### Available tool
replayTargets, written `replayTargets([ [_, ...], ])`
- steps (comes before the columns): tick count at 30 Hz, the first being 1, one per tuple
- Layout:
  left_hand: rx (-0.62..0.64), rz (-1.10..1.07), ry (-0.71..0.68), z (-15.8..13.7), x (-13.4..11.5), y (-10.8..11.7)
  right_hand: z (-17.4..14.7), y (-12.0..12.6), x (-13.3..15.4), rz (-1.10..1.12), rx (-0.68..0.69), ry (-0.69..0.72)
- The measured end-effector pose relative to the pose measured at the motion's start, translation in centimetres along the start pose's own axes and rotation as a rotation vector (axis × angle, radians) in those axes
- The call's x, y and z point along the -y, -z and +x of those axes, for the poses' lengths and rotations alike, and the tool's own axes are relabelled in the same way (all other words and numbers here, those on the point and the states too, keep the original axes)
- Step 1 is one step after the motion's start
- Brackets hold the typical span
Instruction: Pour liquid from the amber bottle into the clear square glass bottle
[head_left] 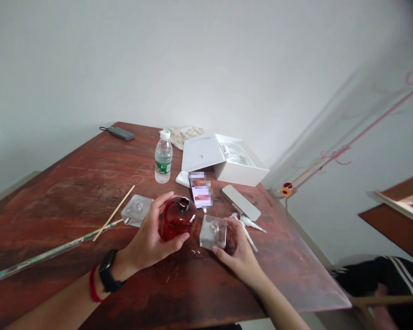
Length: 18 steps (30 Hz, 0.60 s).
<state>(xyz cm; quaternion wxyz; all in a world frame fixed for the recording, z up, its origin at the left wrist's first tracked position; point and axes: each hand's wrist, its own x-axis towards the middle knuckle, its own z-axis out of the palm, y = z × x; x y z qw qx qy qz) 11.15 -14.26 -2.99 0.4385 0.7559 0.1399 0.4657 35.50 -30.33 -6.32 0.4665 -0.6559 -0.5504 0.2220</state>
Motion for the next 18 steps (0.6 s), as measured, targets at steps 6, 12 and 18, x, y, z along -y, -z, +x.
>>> replayTargets([
  [6, -0.009, 0.032, 0.064, 0.1, 0.6, 0.1, -0.5, 0.4, -0.2, -0.123, -0.054, -0.038],
  [12, 0.006, 0.059, 0.106, 0.1, 0.6, 0.0, -0.8, 0.9, 0.0, -0.232, -0.064, 0.011],
  [18, -0.032, 0.05, 0.154, 0.0, 0.9, -0.3, 0.2, 1.6, 1.6, -0.315, -0.076, 0.112],
])
